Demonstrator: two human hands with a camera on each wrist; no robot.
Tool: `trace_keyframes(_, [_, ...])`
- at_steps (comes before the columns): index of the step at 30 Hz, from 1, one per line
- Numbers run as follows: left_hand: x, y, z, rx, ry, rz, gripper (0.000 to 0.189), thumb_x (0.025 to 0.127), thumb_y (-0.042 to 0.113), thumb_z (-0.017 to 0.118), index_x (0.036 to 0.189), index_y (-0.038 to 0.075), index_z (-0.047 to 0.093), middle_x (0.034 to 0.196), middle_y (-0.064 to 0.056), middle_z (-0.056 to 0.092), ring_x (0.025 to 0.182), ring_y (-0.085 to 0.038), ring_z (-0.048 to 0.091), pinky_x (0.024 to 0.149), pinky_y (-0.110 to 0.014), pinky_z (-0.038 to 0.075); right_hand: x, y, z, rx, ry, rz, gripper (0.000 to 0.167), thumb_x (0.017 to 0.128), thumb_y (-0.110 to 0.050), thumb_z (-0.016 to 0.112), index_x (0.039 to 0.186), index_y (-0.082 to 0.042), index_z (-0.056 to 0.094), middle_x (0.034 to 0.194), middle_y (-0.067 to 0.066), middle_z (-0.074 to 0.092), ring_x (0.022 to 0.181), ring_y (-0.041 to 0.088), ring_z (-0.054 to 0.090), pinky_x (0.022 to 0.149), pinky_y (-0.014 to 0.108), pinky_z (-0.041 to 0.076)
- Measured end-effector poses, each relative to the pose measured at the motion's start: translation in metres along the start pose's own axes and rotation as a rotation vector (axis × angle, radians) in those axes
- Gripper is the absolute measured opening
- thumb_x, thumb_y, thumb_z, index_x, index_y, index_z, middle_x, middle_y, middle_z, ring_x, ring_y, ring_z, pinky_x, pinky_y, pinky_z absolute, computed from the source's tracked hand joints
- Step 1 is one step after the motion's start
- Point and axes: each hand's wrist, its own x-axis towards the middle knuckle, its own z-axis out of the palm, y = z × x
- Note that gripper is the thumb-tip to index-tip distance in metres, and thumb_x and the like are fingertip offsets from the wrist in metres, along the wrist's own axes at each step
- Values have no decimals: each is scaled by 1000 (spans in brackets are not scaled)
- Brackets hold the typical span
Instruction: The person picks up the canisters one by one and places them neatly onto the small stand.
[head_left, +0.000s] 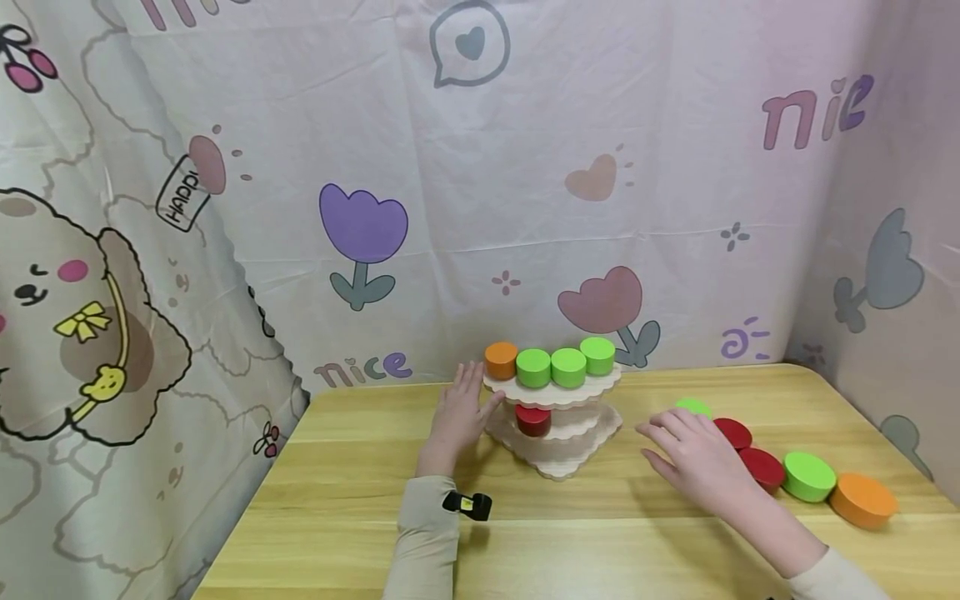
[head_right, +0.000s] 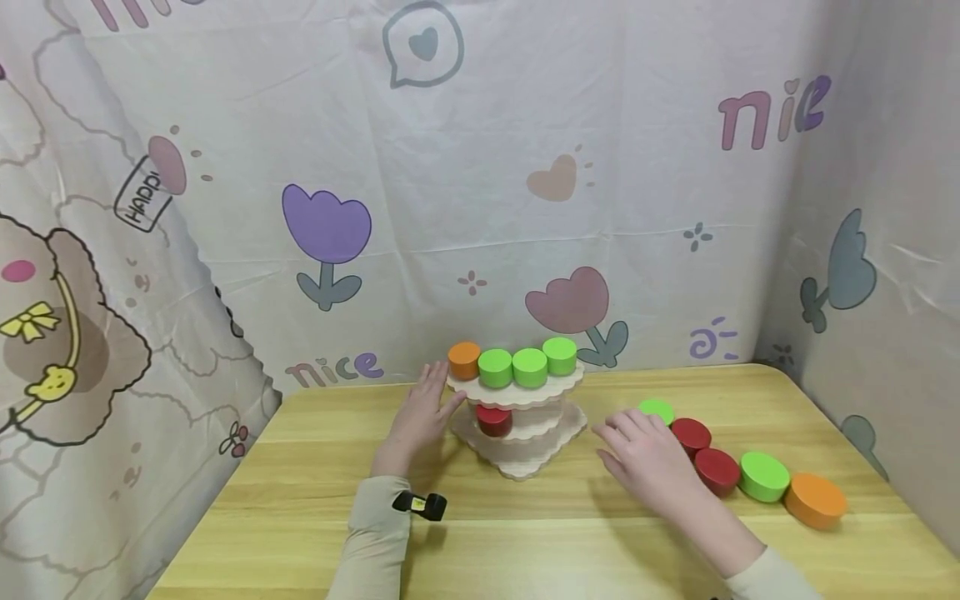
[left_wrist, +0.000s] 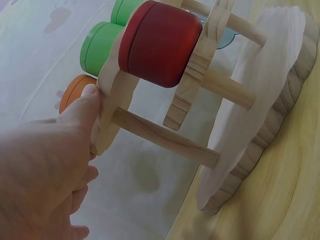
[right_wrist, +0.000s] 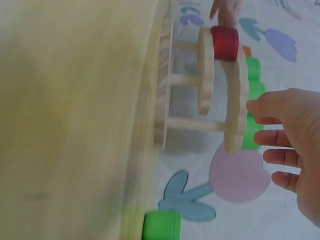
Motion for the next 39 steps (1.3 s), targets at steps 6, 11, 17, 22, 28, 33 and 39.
trace_keyframes(6, [0,0,0,19,-12,-13,78,99,62,31,157,11,18,164,-10,14,153,-30,8,121,-61,12,-19,11,-12,-46,0,74,71,102,-55,18,101,-9,71,94,6,67,90,27,60,70,43,48])
trace_keyframes(11, [0,0,0,23,-13,-16,78,99,62,31,157,12,18,164,-11,15,153,-31,9,121,-61,12,-34,22,-21,-67,-24,134,69,101,-59,24,103,-9,71,97,7,68,90,28,60,71,46,48])
trace_keyframes(17, [0,0,0,19,-10,-24,76,99,60,33,157,13,18,164,-10,14,154,-28,6,122,-59,10,-51,35,-31,-61,-76,221,30,79,-27,77,102,-9,69,95,7,67,91,27,58,76,47,45])
trace_keyframes(22, [0,-1,0,26,-13,-23,76,99,61,32,157,13,18,164,-11,15,154,-29,7,122,-59,10,-62,45,-36,-85,-134,291,39,68,-22,84,102,-9,68,94,9,66,93,29,57,76,48,45])
trace_keyframes(28, [0,-1,0,15,-8,-19,77,99,61,33,157,12,20,164,-11,15,154,-30,8,122,-60,11,-71,59,-38,-96,-261,378,43,69,-30,84,100,-7,66,97,12,66,93,32,55,75,51,44])
trace_keyframes(33, [0,-2,1,16,-7,-18,78,98,62,32,157,13,19,164,-11,16,153,-30,8,122,-60,11,-77,66,-39,-96,-344,425,46,72,-38,83,101,-8,65,100,15,66,97,37,55,77,56,44])
trace_keyframes(39, [1,-3,2,9,-8,-16,78,98,62,32,157,13,18,164,-12,17,153,-31,10,121,-60,12,-82,71,-38,-95,-367,437,50,71,-45,82,101,-9,64,102,16,66,99,39,56,77,57,43])
